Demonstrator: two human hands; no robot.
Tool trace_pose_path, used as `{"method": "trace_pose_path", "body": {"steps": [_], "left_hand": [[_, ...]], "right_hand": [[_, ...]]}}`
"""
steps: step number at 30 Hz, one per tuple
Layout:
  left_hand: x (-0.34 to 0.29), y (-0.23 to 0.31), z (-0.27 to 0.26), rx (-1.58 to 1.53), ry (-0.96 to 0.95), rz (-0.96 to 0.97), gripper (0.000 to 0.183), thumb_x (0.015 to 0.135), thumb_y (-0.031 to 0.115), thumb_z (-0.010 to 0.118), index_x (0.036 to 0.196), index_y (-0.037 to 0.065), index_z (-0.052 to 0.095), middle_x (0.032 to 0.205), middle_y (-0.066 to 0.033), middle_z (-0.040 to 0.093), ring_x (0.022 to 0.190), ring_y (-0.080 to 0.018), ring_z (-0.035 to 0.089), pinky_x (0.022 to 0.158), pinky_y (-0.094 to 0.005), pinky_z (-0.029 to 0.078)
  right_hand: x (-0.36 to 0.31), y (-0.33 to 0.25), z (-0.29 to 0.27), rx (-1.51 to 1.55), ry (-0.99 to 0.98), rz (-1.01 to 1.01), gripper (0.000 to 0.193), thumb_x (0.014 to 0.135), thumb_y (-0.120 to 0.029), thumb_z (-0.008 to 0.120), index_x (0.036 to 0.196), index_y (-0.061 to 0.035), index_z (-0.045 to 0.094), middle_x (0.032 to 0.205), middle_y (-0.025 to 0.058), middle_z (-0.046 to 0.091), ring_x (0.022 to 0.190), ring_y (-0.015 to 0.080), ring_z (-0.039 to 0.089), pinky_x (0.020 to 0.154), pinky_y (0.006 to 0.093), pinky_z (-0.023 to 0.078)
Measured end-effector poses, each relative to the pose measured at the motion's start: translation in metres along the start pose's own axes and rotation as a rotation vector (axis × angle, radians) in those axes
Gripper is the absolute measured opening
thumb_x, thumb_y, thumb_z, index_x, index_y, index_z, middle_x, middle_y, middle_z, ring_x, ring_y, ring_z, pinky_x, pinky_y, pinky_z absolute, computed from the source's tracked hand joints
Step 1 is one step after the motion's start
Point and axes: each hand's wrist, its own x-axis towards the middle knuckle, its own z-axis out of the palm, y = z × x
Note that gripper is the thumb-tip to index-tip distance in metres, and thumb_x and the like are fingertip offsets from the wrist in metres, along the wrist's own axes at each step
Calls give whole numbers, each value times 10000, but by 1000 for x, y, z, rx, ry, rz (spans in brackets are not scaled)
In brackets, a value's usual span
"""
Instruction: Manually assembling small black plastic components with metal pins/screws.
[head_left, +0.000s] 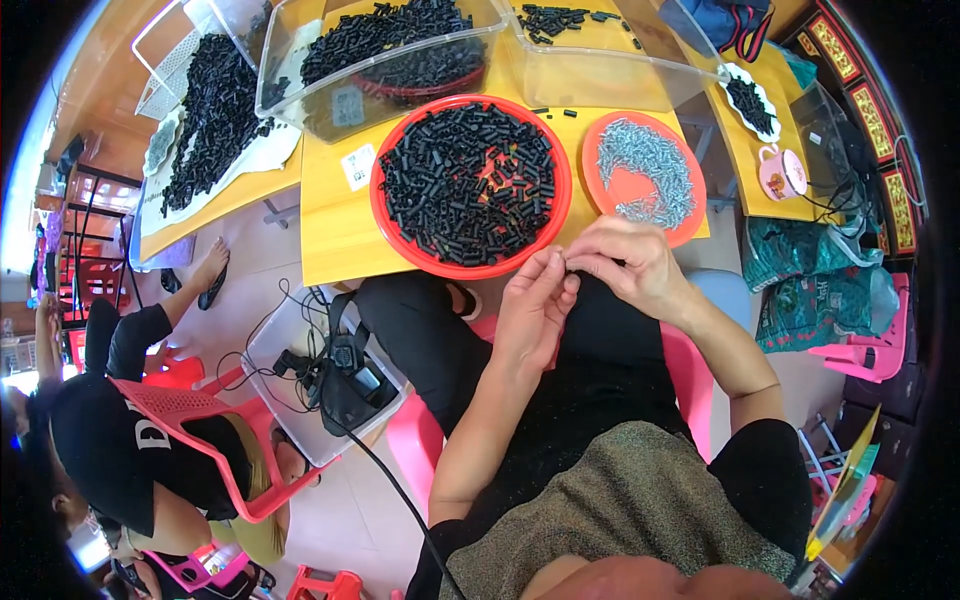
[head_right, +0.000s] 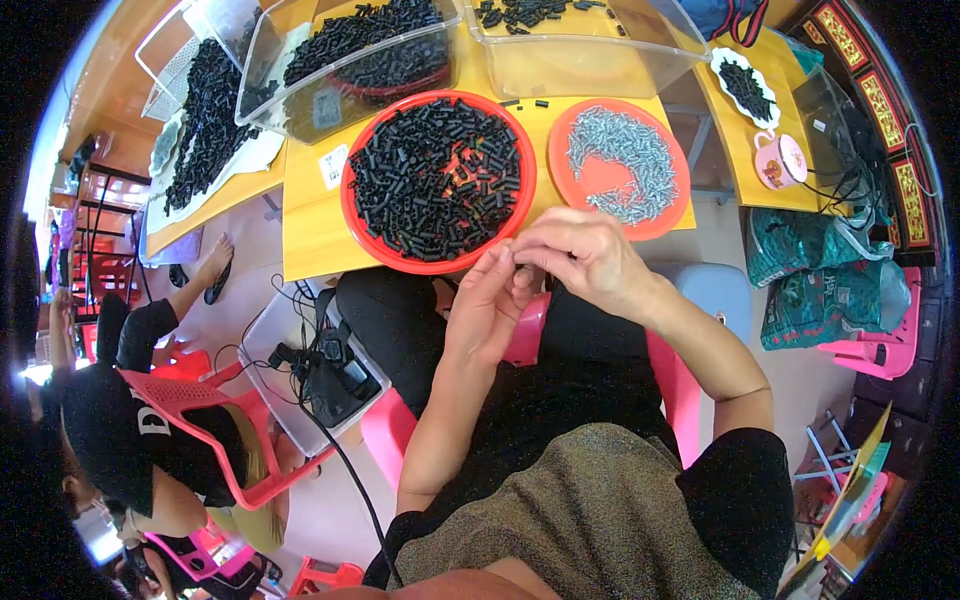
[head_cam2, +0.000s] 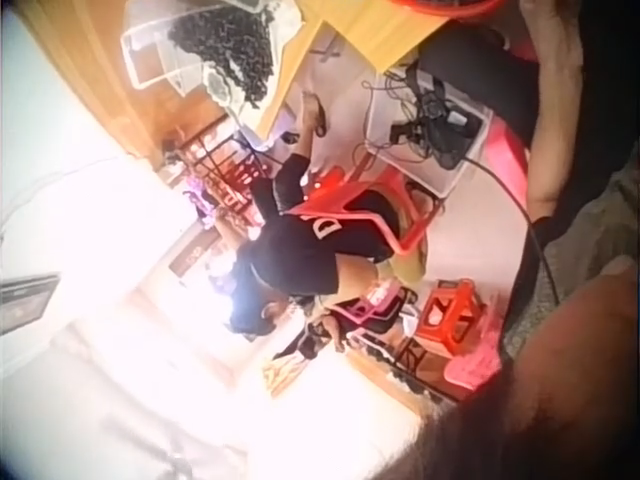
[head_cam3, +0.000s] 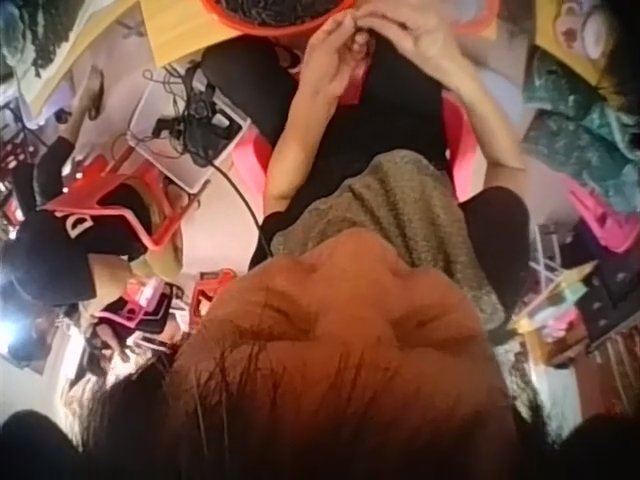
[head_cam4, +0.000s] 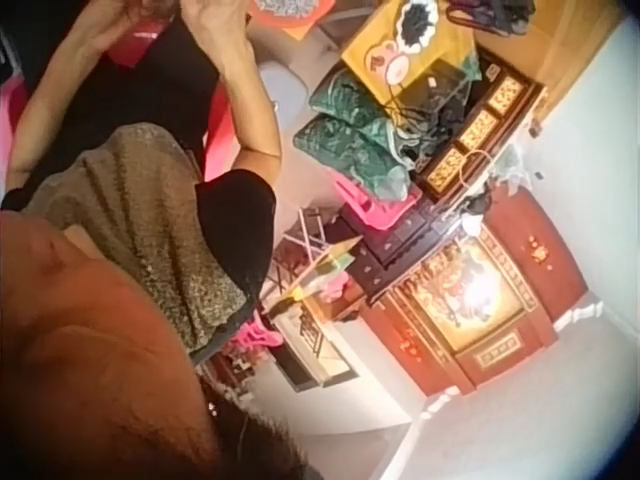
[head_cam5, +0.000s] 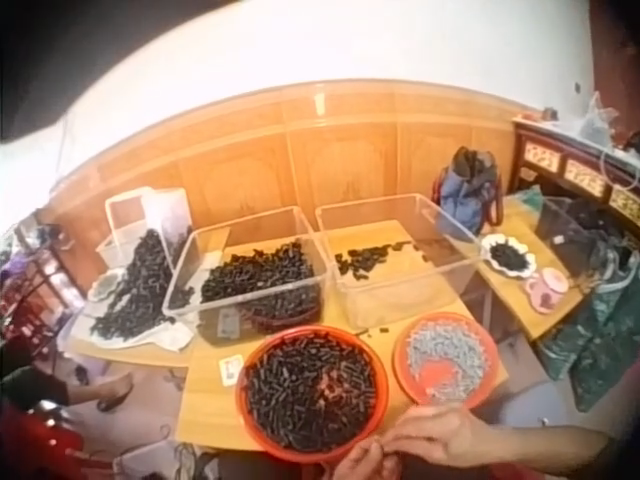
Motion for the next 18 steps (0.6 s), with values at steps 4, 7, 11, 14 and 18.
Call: {"method": "trace_pose_path", "body": {"steps": [4, 7, 11, 14, 18], "left_hand": [[-8, 6, -3, -24, 18, 10, 123, 913, 82, 573, 1026, 40, 597, 887, -19, 619, 761, -95, 600, 666, -198, 503], [-17, 12, 1, 45, -2, 61, 137, 908, 47, 566, 1038, 23, 598, 906, -40, 626, 790, -104, 604, 701, -210, 506], [-23, 16, -1, 237, 20, 221, 192, 895, 22, 570, 1084, 0, 594, 940, -54, 626, 801, -105, 594, 722, -215, 491], [-23, 16, -9, 320, 10, 277, 206, 885, 18, 584, 1090, -4, 594, 954, -54, 629, 796, -100, 596, 730, -213, 486], [-24, 16, -10, 360, 6, 248, 191, 875, 13, 598, 1066, 1, 595, 935, -47, 642, 794, -91, 609, 735, -209, 491]], "right_hand": [[2, -8, 9, 42, -18, 30, 97, 829, -6, 597, 922, 16, 616, 812, 114, 590, 669, 236, 615, 593, 323, 497], [4, -10, 8, 54, 10, 99, 76, 839, -13, 591, 909, 15, 584, 815, 106, 574, 717, 239, 594, 634, 321, 472], [6, -12, 4, 9, 31, 107, 52, 865, -32, 568, 891, 12, 563, 796, 109, 545, 705, 228, 575, 620, 323, 451], [6, -16, 4, 36, -38, 130, 54, 868, -32, 567, 894, 14, 559, 795, 106, 542, 699, 219, 577, 614, 326, 452], [9, -21, 7, 27, -40, 101, 55, 872, -28, 561, 894, 21, 556, 790, 106, 540, 679, 208, 583, 599, 317, 463]]}}
